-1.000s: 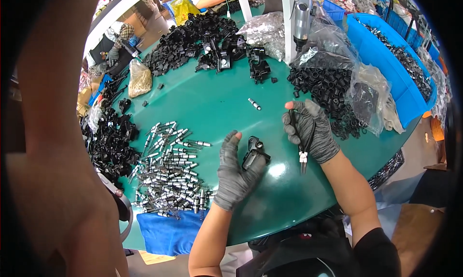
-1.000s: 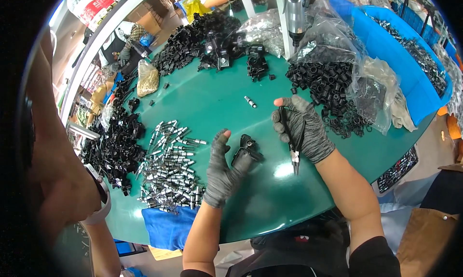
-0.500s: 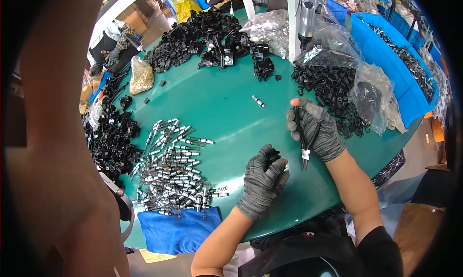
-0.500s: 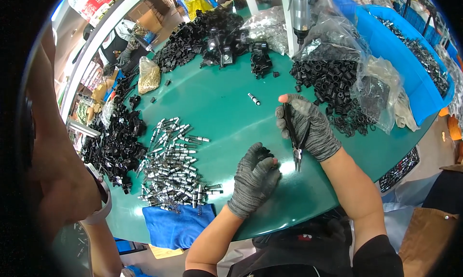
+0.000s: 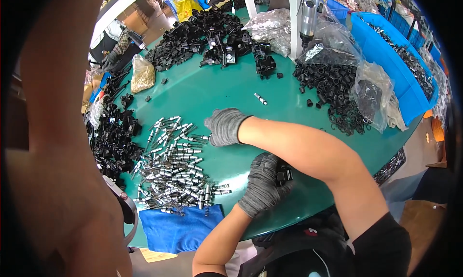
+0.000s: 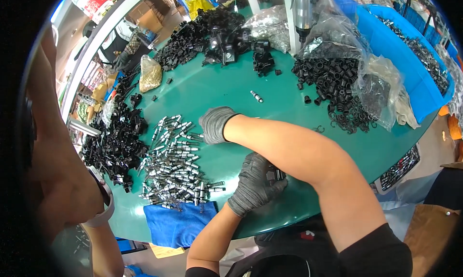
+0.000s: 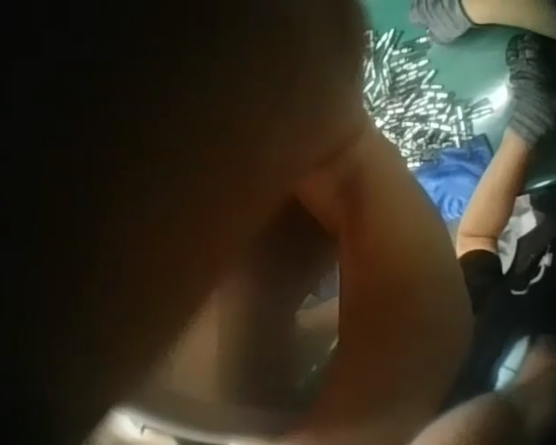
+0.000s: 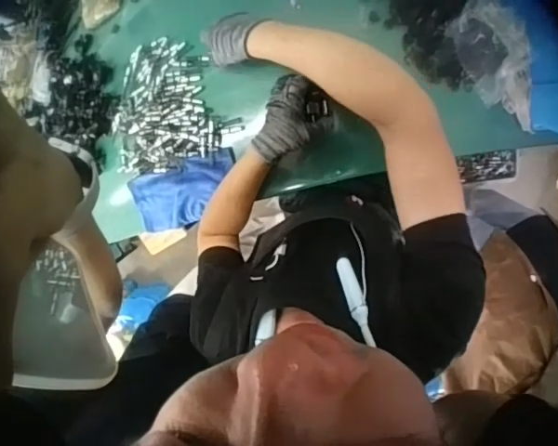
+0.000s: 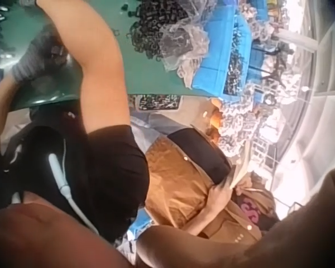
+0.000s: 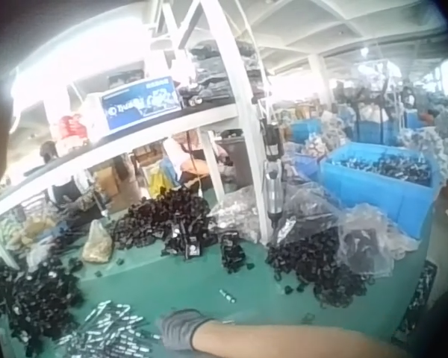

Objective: Assembling small plastic and metal components by hand at an industrial workbench.

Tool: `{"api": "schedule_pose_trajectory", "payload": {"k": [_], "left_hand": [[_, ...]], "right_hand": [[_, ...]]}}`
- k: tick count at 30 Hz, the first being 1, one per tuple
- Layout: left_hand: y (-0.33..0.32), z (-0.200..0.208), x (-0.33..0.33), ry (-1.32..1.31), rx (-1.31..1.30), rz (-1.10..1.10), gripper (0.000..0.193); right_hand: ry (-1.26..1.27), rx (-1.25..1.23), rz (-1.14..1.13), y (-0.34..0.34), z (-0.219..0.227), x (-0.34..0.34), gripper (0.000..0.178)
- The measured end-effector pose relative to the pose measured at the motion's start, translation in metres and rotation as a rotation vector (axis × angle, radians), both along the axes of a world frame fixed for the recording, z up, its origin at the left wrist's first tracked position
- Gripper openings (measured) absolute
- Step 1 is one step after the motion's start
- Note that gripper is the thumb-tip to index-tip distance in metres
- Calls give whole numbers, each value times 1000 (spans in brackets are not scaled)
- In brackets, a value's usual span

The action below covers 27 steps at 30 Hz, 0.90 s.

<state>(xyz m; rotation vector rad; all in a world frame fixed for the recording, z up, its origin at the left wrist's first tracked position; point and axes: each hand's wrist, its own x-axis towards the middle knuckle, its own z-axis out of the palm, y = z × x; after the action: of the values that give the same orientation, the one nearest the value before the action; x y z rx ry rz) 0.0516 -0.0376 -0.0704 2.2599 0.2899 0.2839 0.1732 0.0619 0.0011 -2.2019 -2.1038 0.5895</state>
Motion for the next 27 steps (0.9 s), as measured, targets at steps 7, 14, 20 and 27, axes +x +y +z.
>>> {"api": "schedule_pose_trajectory", "payload": {"k": [7,14,20,27], "left_hand": [[1,3,-6,11,-635,65,65],[3,18,-10,-475,-528,162,74],[3,17,-7,-512,-464,220,75],[-2,2,-6,-462,-666,245,71]], "right_hand": [[-102,-5,-30,5,-6,13,32],[370,397,-246,-110,42,64,14],[174,513,58,-202,79,72,14],[-379,321,305,-200,82,49,21]]}}
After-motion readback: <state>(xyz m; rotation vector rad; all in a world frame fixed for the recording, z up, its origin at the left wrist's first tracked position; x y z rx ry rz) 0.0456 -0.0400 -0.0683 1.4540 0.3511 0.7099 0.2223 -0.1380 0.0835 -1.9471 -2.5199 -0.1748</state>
